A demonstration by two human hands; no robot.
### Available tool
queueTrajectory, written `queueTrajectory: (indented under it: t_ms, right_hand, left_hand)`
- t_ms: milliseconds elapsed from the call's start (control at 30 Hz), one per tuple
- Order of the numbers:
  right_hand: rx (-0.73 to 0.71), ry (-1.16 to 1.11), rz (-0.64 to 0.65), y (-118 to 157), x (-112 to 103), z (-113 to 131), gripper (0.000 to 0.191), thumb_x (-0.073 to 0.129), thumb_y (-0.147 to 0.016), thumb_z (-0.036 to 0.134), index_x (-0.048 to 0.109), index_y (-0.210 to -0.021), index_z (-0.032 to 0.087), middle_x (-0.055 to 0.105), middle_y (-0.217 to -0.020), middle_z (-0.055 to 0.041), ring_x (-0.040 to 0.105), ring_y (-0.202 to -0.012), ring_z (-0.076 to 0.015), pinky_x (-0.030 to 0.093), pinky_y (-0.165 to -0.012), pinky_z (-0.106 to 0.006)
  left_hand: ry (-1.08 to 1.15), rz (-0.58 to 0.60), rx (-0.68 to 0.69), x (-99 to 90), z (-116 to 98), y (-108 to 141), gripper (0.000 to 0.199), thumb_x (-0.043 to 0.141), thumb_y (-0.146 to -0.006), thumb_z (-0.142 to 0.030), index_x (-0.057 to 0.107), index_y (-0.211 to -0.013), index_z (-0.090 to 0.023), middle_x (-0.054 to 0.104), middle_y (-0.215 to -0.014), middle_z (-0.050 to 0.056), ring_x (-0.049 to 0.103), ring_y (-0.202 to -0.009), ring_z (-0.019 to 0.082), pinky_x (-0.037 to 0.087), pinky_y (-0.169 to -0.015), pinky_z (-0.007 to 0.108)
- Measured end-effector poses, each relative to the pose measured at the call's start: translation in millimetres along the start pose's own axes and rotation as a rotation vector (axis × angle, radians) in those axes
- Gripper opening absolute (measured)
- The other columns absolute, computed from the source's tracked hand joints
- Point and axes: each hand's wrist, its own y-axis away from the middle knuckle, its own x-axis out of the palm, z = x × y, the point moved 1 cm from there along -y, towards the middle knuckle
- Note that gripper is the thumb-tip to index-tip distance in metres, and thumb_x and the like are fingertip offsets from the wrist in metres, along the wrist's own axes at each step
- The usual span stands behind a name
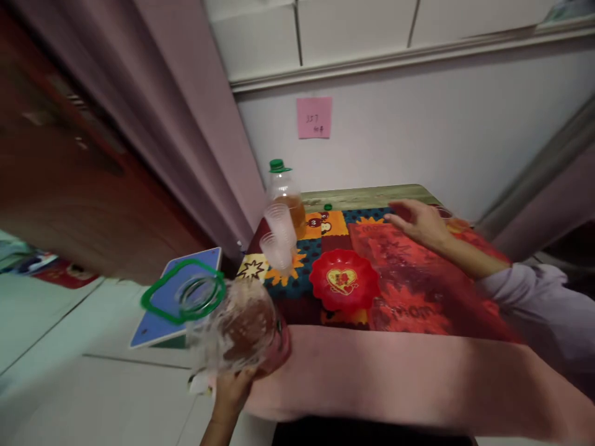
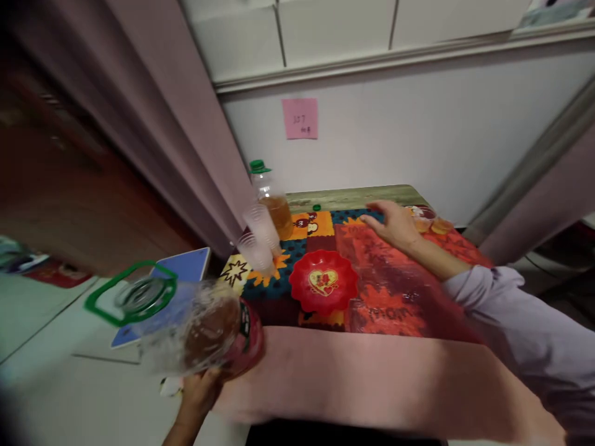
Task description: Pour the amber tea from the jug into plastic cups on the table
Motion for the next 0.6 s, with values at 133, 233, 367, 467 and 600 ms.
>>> queueTrajectory:
  t_ms: [133,233,367,467,600]
  right_hand:
    - [-0.289,-0.143,0.143,30.7,31.6,121.2,0.024,0.066,-0.104,0.038,0.086,-0.107,0.026,0.086,-0.104,-0.0078,0.079,-0.095,-0.0251,0.058,-0.086,-0.036]
    - [-0.404,-0.107,0.214,32.4,53.0,189.6,0.025,0.062,-0.107,0.033,0.086,-0.107,0.025,0.085,-0.103,-0.0072,0.076,-0.093,-0.0224,0.054,-0.082,-0.032]
    - [-0.395,0.043,0.225,-2.3,68.3,245.5,0.029,0.060,-0.109,0.027,0.080,-0.128,0.023,0.081,-0.123,-0.0109,0.075,-0.105,-0.0250,0.055,-0.091,-0.034]
    - [-0.350,0.210,0.289,-32.6,76.8,270.1,0.042,0.057,-0.109,0.026,0.069,-0.149,0.022,0.071,-0.146,-0.0148,0.074,-0.120,-0.0284,0.057,-0.100,-0.038]
    - [-0.358,0.324,0.404,-50.8,91.3,287.1,0.044,0.055,-0.107,0.020,0.070,-0.148,0.021,0.069,-0.152,-0.0169,0.074,-0.124,-0.0311,0.058,-0.102,-0.040]
  left_hand:
    - [0.180,-0.034,-0.024,9.7,4.0,2.0,0.077,0.076,-0.060,-0.092,0.083,-0.088,-0.020,0.084,-0.096,0.018,0.079,-0.100,0.043,0.063,-0.098,0.062]
    - [0.239,-0.008,-0.010,12.5,-3.5,1.6,0.080,0.078,-0.059,-0.091,0.085,-0.095,-0.020,0.085,-0.105,0.018,0.078,-0.110,0.046,0.059,-0.107,0.066]
    - [0.292,0.015,0.007,11.5,-14.6,0.8,0.083,0.078,-0.061,-0.093,0.084,-0.097,-0.019,0.085,-0.102,0.018,0.079,-0.108,0.045,0.060,-0.104,0.066]
    - [0.339,0.018,0.015,10.2,-22.2,0.1,0.089,0.077,-0.060,-0.096,0.082,-0.103,-0.019,0.084,-0.110,0.020,0.078,-0.113,0.046,0.059,-0.105,0.066]
    - [0.401,0.016,0.002,8.6,-29.3,-0.5,0.093,0.083,-0.055,-0.094,0.078,-0.111,-0.019,0.082,-0.112,0.020,0.076,-0.116,0.046,0.060,-0.103,0.063]
